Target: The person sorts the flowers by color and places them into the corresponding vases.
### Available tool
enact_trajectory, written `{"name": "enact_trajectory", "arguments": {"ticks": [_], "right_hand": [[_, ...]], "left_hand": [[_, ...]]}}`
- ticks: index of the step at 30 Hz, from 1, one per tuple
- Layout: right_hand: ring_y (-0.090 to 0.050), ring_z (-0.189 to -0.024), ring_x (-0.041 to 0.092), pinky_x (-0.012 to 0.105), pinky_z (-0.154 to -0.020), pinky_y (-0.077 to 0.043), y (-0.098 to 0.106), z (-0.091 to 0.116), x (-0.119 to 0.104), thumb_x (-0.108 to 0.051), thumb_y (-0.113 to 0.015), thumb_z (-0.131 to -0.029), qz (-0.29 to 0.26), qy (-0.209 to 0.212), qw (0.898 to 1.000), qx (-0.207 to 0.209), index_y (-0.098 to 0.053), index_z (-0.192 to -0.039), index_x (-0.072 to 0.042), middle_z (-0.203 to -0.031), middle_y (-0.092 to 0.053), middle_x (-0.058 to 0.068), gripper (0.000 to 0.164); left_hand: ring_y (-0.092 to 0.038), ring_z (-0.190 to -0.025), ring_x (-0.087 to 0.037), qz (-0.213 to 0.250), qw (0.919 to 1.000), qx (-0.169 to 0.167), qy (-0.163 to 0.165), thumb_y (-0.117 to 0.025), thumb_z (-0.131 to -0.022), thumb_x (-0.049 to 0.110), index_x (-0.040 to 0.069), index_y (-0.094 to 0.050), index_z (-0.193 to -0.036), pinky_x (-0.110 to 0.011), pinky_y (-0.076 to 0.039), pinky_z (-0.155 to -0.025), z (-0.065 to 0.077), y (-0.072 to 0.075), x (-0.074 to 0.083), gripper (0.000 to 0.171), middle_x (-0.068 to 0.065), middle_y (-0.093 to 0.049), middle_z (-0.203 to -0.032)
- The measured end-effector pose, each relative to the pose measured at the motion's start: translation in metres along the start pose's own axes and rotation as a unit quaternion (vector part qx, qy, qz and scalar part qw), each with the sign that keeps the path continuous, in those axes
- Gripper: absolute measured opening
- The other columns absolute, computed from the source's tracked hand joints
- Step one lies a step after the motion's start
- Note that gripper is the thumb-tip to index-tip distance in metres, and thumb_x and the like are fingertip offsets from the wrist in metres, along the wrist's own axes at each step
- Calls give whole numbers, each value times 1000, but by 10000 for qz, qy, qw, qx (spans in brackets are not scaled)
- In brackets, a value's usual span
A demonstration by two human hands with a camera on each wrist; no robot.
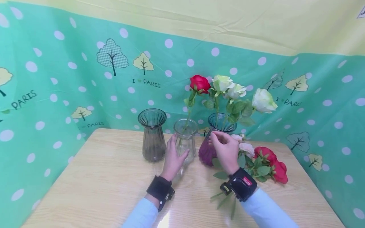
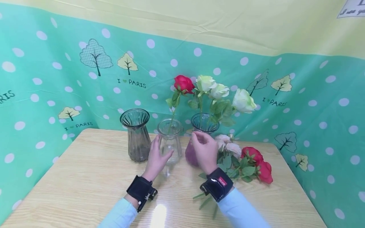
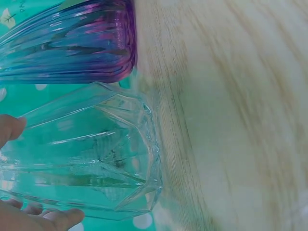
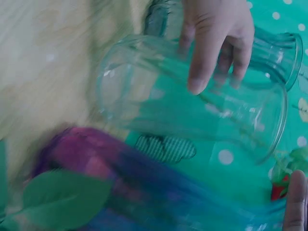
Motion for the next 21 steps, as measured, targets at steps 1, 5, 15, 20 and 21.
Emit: {"name": "enact_trajectory", "arguments": {"ticks": [1, 5, 15, 20, 21], "right_hand": [[-65, -63, 1, 22, -62, -58, 6, 1, 3, -13, -65, -88, -21, -31, 10000, 81, -69, -102, 3, -88, -71, 20, 22], [-65, -60, 2, 22, -58, -58, 31, 3, 12, -10, -62, -89, -247, 34, 9986, 473, -68, -98, 9, -74, -72, 3, 22], [-65, -55, 4, 16, -53, -56, 115, -4, 69, -15, -65, -86, -741, 248, 9879, 1339, -70, -92, 8, -66, -69, -4, 24], [-65, -53, 7, 19, -51, -56, 150, 5, 99, -18, -66, -86, 1, -694, 9823, 1742, -68, -90, 8, -62, -68, -5, 26], [-66, -52, 8, 20, -50, -56, 158, 3, 118, -22, -67, -86, 50, -827, 9813, 1737, -69, -91, 7, -62, -69, -4, 29]], "left_hand": [[-36, -134, -35, 10, 10000, -3, 5, -72, -80, 22, 3, -21, -146, -53, -33, -110, 0, 0, 0, 85, -19, -29, -149], [-35, -134, -36, 14, 10000, -17, 8, -73, -80, 22, 2, -21, -146, -52, -33, -111, 0, 0, -1, 86, -19, -29, -149], [-36, -134, -35, -90, 9999, -77, 6, -72, -81, 25, 4, -20, -147, -52, -33, -110, -1, -1, 0, 87, -19, -29, -149], [-36, -134, -36, -63, 10000, -75, 18, -72, -81, 24, 4, -20, -147, -53, -34, -110, -2, -1, -1, 87, -18, -28, -149], [-36, -134, -36, -41, 10000, -61, 13, -72, -80, 24, 4, -20, -147, -53, -34, -110, -3, -1, -1, 87, -18, -28, -149]]}}
Point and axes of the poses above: each hand's wrist, its own z-axis away from the middle knuckle, its own y-axis out of the back of the hand, x = y × z, the point moved 9 cm from there along -z, towards the middle knuckle
